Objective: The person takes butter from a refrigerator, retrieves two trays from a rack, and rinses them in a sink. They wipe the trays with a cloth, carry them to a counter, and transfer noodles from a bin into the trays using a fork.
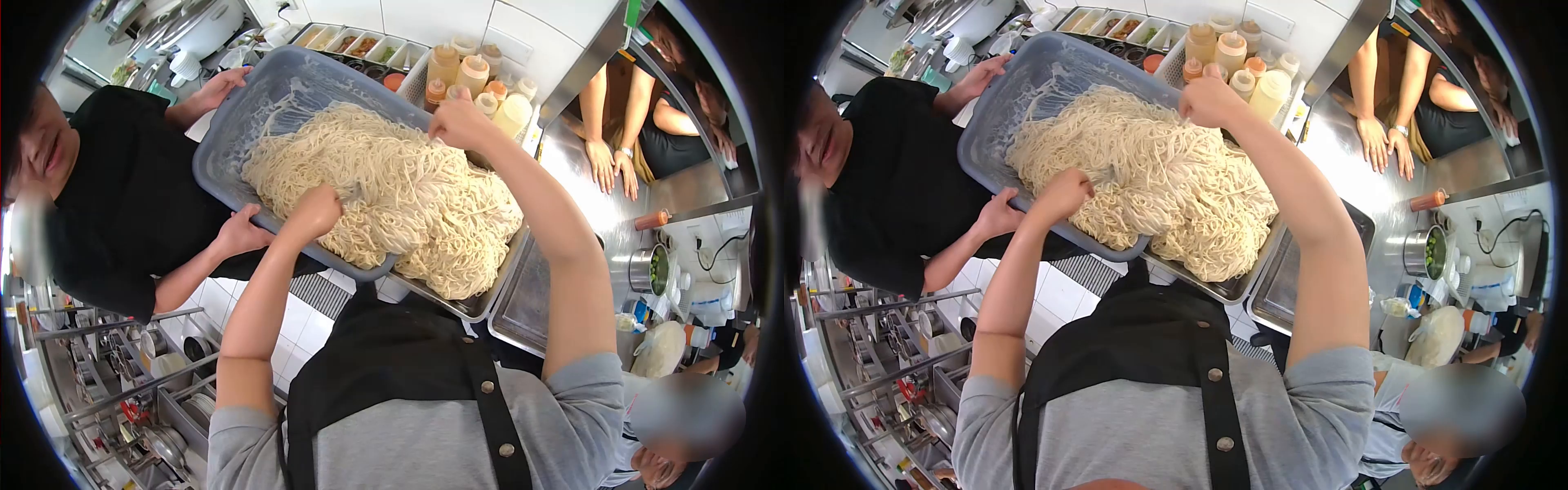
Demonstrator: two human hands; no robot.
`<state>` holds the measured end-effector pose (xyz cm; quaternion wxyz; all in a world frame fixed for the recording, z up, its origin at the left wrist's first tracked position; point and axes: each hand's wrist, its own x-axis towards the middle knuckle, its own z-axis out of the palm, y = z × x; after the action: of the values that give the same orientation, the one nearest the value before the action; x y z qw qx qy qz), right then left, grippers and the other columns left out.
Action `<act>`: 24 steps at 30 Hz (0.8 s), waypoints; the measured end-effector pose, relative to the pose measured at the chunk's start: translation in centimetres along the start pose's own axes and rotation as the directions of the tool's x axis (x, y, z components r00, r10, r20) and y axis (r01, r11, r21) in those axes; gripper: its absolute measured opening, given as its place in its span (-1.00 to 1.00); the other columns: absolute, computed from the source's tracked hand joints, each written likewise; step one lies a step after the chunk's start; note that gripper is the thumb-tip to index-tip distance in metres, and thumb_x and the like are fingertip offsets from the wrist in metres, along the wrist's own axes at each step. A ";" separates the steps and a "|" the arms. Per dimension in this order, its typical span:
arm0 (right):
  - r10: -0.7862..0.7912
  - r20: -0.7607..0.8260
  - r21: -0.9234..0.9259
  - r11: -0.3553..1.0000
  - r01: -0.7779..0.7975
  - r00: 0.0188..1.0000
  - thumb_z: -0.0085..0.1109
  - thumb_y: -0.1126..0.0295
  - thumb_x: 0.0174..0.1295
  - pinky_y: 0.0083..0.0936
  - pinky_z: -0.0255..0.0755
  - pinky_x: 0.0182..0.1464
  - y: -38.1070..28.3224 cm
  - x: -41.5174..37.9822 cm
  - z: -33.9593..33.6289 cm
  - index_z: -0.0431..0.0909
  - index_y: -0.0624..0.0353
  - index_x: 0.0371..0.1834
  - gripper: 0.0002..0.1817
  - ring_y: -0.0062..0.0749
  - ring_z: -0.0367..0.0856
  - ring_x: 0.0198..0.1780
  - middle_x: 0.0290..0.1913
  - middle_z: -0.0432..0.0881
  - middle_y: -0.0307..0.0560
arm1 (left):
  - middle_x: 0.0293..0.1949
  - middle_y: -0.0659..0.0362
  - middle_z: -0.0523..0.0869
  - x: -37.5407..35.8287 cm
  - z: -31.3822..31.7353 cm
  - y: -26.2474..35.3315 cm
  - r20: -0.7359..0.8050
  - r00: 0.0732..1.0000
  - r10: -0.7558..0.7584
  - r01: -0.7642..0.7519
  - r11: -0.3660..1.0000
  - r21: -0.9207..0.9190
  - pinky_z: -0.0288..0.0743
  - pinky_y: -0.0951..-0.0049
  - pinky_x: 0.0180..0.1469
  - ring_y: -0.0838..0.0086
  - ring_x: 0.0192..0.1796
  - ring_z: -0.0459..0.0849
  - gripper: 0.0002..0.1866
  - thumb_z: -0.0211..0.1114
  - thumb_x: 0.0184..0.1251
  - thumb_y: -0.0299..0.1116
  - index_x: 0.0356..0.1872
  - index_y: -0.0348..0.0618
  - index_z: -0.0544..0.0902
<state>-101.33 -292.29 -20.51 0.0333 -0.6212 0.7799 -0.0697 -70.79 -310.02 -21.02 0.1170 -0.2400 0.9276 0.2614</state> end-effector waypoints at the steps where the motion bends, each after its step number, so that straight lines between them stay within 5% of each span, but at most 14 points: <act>1: 0.017 0.006 0.093 0.996 -0.017 1.000 0.28 0.35 0.08 -0.13 0.13 0.26 0.7 -0.8 0.3 0.83 -0.11 -0.42 -0.87 -0.25 0.64 -0.14 -0.40 0.72 -0.15 | -0.47 -0.17 0.71 0.8 0.3 0.8 0.014 1.000 -0.014 0.016 0.994 -0.107 0.56 0.09 -0.21 -0.02 -0.33 0.73 -0.74 0.16 0.27 -0.40 -0.29 -0.39 0.75; 5: 0.212 -0.021 0.275 0.941 -0.198 0.977 0.33 0.31 0.08 -0.19 0.09 0.25 1.8 -4.8 1.7 0.85 -0.18 -0.36 -0.87 -0.29 0.62 -0.21 -0.43 0.73 -0.18 | -0.55 0.05 0.67 1.9 0.9 1.6 0.159 0.980 -0.122 0.190 0.817 -0.545 0.48 0.33 -0.37 0.33 -0.50 0.63 -0.73 0.17 0.35 -0.37 -0.34 -0.37 0.76; 8: 0.333 -0.005 0.419 0.857 -0.300 0.943 0.37 0.29 0.10 -0.28 0.05 0.24 2.2 -8.1 2.3 0.86 -0.15 -0.30 -0.87 -0.36 0.62 -0.23 -0.41 0.76 -0.21 | -0.57 0.14 0.63 0.9 0.1 3.0 0.238 0.965 -0.113 0.244 0.724 -0.645 0.41 0.41 -0.41 0.49 -0.53 0.54 -0.72 0.17 0.40 -0.35 -0.37 -0.34 0.74; 11: 0.346 -0.129 0.513 0.825 -0.236 0.929 0.40 0.32 0.10 -0.29 0.06 0.17 2.1 -11.1 2.6 0.86 -0.11 -0.31 -0.88 -0.38 0.61 -0.23 -0.36 0.78 -0.22 | -0.59 0.29 0.50 -1.5 -1.0 5.8 0.126 0.992 0.023 0.046 0.853 -0.520 0.25 0.49 -0.51 0.63 -0.57 0.37 -0.74 0.14 0.48 -0.37 -0.30 -0.32 0.72; 14: 0.339 -0.116 0.479 0.843 -0.247 0.933 0.42 0.36 0.10 -0.26 0.05 0.20 1.1 -14.0 1.1 0.85 -0.09 -0.35 -0.92 -0.39 0.61 -0.20 -0.34 0.79 -0.24 | -0.59 0.27 0.51 -2.6 -0.2 6.5 0.086 0.984 0.159 -0.107 0.896 -0.430 0.32 0.46 -0.43 0.60 -0.50 0.44 -0.76 0.16 0.45 -0.38 -0.30 -0.33 0.72; 20: 0.316 -0.070 0.442 0.860 -0.255 0.946 0.44 0.36 0.12 -0.27 0.07 0.19 0.4 -18.4 -0.7 0.83 -0.11 -0.33 -0.92 -0.38 0.58 -0.14 -0.32 0.72 -0.26 | -0.58 0.23 0.52 -4.7 -0.7 9.5 0.183 0.957 0.223 -0.148 0.925 -0.351 0.35 0.46 -0.37 0.58 -0.46 0.47 -0.77 0.18 0.44 -0.38 -0.28 -0.34 0.72; 24: 0.306 -0.089 0.477 0.848 -0.230 0.948 0.46 0.40 0.09 -0.47 0.22 -0.02 1.0 -21.1 -2.2 0.81 0.02 -0.33 -0.92 -0.46 0.46 -0.33 -0.44 0.69 -0.29 | -0.58 0.22 0.52 -5.5 -0.8 11.5 0.231 0.937 0.262 -0.151 0.900 -0.408 0.34 0.46 -0.38 0.58 -0.48 0.45 -0.76 0.17 0.45 -0.38 -0.28 -0.33 0.73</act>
<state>-97.87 -271.33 -19.24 0.1258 -0.4724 0.8201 -0.2974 -71.96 -299.71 -13.51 0.1693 -0.1178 0.8525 0.4803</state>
